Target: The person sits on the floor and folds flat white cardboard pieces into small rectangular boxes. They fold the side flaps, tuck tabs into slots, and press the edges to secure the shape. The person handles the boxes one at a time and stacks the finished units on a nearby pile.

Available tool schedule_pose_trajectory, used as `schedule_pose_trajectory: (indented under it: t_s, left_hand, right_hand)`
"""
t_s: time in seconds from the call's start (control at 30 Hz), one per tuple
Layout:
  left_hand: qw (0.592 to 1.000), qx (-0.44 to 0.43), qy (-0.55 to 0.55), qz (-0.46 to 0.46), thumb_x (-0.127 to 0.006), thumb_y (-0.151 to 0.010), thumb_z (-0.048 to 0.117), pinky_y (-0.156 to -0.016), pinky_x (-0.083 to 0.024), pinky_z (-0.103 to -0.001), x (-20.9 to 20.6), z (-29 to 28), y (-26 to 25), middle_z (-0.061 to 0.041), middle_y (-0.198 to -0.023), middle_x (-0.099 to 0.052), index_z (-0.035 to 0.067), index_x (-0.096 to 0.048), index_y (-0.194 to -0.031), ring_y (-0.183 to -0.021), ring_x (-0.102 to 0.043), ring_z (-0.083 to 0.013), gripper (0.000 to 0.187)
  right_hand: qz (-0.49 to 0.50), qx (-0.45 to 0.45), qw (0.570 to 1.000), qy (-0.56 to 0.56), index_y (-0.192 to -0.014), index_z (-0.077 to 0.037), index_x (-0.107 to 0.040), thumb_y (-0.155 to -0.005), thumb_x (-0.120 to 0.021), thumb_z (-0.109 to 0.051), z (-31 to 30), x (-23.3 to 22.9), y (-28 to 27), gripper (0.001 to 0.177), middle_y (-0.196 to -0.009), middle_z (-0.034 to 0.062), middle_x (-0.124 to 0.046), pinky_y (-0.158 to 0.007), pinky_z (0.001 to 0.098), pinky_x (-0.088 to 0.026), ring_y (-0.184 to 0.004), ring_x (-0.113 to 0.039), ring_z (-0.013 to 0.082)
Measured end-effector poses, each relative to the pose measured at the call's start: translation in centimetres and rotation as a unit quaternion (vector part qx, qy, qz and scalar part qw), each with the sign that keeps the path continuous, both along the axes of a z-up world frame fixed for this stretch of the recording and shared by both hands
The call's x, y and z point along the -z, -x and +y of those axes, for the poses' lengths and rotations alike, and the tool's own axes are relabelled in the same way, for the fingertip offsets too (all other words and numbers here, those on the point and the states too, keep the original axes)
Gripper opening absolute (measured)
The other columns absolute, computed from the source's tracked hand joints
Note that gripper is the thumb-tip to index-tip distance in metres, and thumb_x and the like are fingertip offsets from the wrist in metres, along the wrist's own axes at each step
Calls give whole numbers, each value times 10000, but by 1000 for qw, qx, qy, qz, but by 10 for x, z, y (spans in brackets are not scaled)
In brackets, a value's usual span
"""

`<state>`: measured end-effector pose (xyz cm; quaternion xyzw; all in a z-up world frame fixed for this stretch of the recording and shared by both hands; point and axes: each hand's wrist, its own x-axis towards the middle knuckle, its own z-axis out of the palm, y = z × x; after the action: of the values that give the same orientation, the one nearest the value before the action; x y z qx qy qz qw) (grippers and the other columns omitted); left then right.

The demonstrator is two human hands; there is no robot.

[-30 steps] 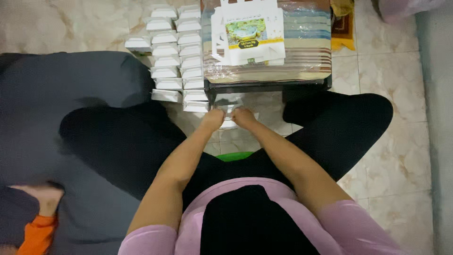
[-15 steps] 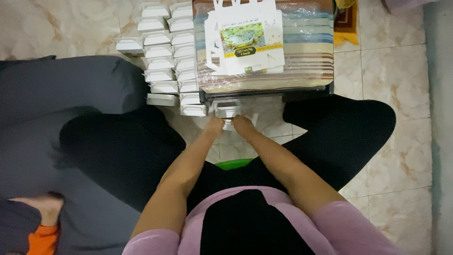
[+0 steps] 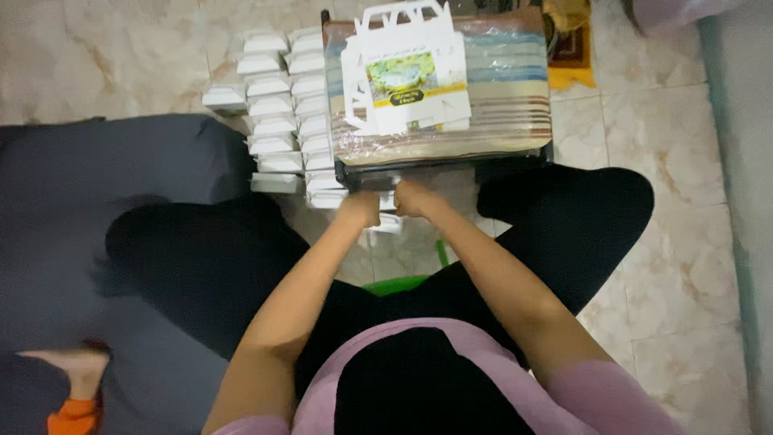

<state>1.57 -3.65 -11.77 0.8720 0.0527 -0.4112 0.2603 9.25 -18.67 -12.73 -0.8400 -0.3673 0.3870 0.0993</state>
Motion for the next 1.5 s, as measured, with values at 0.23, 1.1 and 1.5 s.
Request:
schedule_pose_trajectory:
  t_s: [0.23, 1.1, 1.5]
  left_hand:
    - [934, -165, 251, -193, -705, -925, 209, -545, -543, -306, -125, 60, -13, -88, -654, -724, 19, -757, -993, -562, -701, -166, 209]
    - [805, -312, 324, -388, -802, -889, 265, -972, -516, -345, -62, 33, -48, -169, -1360, -613, 41, -378, -1540, -1117, -602, -193, 809]
    - [692, -339, 414, -485, -929, -760, 230, -1211, -369, -462, -94, 41, -46, -248, -1567, -382, 11, -79, -1620, -1444, -435, -336, 1229]
  right_hand:
    - [-40, 148, 945, -290, -936, -83, -772, -847, -733, -230, -62, -120, -49, 176, -849, 93, -766, -692, 369, -571, -750, -735, 241]
    - [-40, 427, 707, -562, -1150, -13, -607, -995, -733, -135, -39, -101, -72, 234, -1071, 64, -685, -849, 273, -530, -958, -641, 120]
    - [-58, 241, 828, -503, -1340, 11, -520, -1029, -616, -264, -15, -145, 23, 426, -1191, 155, -675, -902, 385, -547, -1022, -690, 248]
